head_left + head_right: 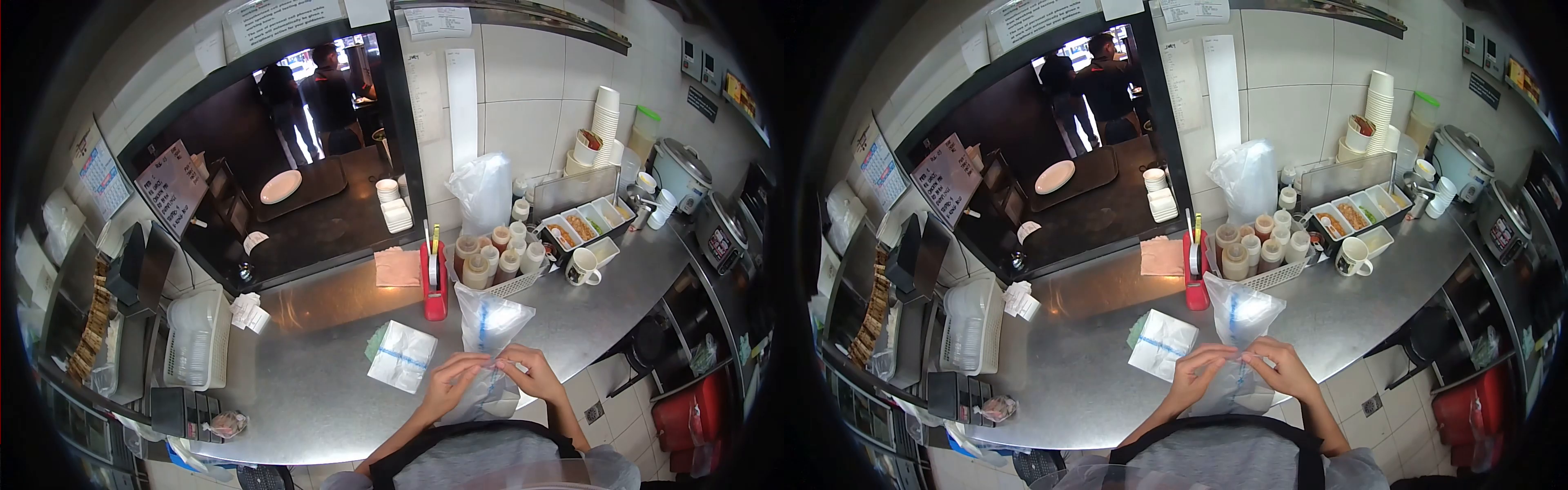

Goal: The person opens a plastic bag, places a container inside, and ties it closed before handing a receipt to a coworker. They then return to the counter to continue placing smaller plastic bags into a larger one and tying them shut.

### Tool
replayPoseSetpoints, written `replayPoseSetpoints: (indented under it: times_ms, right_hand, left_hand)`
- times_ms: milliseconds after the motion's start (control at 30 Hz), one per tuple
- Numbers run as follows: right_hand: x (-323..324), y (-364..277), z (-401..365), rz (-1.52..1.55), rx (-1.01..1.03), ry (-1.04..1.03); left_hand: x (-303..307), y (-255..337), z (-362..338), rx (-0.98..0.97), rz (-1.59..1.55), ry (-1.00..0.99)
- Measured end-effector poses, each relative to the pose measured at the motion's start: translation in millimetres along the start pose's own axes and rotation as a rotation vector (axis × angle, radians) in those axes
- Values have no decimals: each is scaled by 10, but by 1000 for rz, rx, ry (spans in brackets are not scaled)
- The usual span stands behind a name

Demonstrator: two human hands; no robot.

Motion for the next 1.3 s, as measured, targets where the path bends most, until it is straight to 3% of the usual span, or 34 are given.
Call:
replayPoseSetpoints:
  times_ms: [167,267,367,500,567,667,700,767,800,833,900,1000,1100,1133,1200,1233,1300]
  right_hand:
    - [5,-91,9,-158,95,-13]
    - [-18,-187,35,18,99,46]
    - [-93,-49,8,191,-29,-173]
    - [-203,142,-65,292,27,-515]
    - [-224,132,-72,327,139,-564]
    - [-150,106,-25,427,308,-431]
    - [-136,166,-27,618,236,-333]
    - [-116,283,-55,988,83,-125]
    - [-121,300,-38,1187,75,-27]
    - [-156,381,-88,1187,-22,-29]
    - [-248,595,-222,1182,-212,-28]
    - [-315,494,-181,982,-55,-323]
    - [-106,527,-146,1296,209,-274]
    - [0,524,-97,1240,292,-178]
    - [229,469,4,1122,452,13]
    - [308,482,55,1000,304,139]
    - [457,500,121,743,15,379]
  left_hand:
    - [57,-22,32,-58,129,66]
    - [34,29,44,-147,247,51]
    - [9,19,53,-197,296,31]
    - [16,-42,67,-152,175,28]
    - [49,-254,-19,112,-259,-26]
    - [25,-521,-182,540,-806,21]
    - [10,-580,-233,689,-968,63]
    - [-9,-532,-187,690,-823,-280]
    - [-19,-515,-170,653,-784,-348]
    - [-28,-498,-154,612,-745,-413]
    - [-19,-478,-97,471,-737,-347]
    - [-31,-204,75,763,-1129,380]
    - [-8,-321,152,611,-1608,-329]
    - [9,-295,224,444,-1382,-429]
    - [22,-103,398,431,-814,-503]
    - [27,-46,475,416,-531,-532]
    - [63,-61,662,236,-235,-266]
Point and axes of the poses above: each hand's wrist, its own z-axis towards the middle knuckle, its own x-axis out of the back of the hand, y = z × x, the point moved 4 cm from there along z, towards the middle knuckle, and after that the axes turned 13 degrees about -z, right-handed, at the moved point
